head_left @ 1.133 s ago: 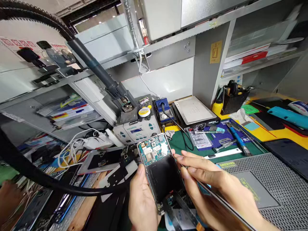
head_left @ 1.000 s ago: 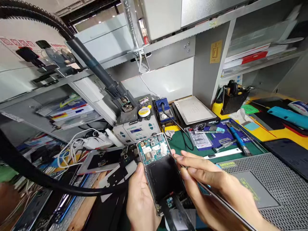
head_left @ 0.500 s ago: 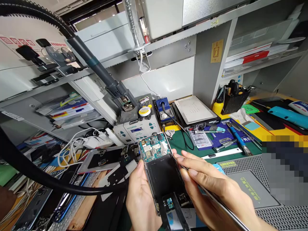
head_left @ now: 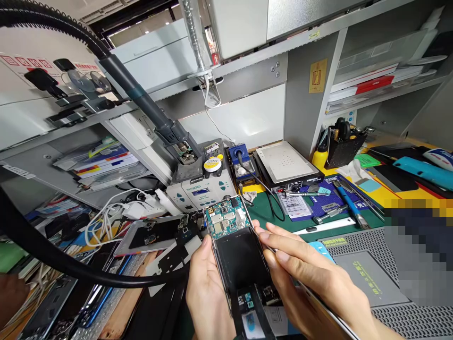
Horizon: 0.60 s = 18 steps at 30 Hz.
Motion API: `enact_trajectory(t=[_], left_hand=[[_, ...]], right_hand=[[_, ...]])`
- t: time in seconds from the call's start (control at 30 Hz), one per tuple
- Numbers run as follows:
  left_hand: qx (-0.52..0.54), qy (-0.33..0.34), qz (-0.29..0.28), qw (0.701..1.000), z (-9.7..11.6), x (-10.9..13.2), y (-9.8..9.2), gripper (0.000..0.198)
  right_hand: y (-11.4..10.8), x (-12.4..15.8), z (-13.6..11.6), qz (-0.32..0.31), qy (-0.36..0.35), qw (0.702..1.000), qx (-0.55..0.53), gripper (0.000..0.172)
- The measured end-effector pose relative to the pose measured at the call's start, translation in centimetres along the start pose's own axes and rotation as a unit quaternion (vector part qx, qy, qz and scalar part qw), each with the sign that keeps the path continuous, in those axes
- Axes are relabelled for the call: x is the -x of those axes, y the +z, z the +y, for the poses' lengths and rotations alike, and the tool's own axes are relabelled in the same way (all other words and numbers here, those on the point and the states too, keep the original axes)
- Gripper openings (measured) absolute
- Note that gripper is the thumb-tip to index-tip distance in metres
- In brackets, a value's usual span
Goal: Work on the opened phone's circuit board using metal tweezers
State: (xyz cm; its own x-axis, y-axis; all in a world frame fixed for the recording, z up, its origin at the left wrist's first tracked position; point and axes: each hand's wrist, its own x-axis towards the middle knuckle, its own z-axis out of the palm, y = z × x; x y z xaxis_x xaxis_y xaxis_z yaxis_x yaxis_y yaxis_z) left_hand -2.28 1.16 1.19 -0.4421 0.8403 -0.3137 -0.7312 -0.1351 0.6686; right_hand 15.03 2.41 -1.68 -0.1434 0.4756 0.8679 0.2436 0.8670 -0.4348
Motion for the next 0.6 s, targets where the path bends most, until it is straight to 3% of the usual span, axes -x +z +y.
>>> enact_trajectory(t=[0.17,0.4,0.5,0.6], left_hand=[[0.030,0.002,-0.006,1.000,1.0,-0.1,1.1,0.053],[-0.015,-0.025,0.011,1.000,-2.5,1.1,-0.8,0.042],[-0.041,-0.034,-0.039,0.998,-3.1,1.7,-0.8,0.033],[-0.050,-0.080,-0.098,0.991,-2.9,1.9,-0.4,0.036]], right_hand=[[0.2,-0.3,-0.3,0.043,0.035,0.997,0.046,0.032],[0.7,-0.4,-0.8,0.084,0.059,0.995,0.005,0.033],[0.4,-0.2,-0.8,0.072,0.056,0.996,-0.013,0.037],[0.0,-0.2,-0.9,0.072,0.048,0.996,0.000,0.039]])
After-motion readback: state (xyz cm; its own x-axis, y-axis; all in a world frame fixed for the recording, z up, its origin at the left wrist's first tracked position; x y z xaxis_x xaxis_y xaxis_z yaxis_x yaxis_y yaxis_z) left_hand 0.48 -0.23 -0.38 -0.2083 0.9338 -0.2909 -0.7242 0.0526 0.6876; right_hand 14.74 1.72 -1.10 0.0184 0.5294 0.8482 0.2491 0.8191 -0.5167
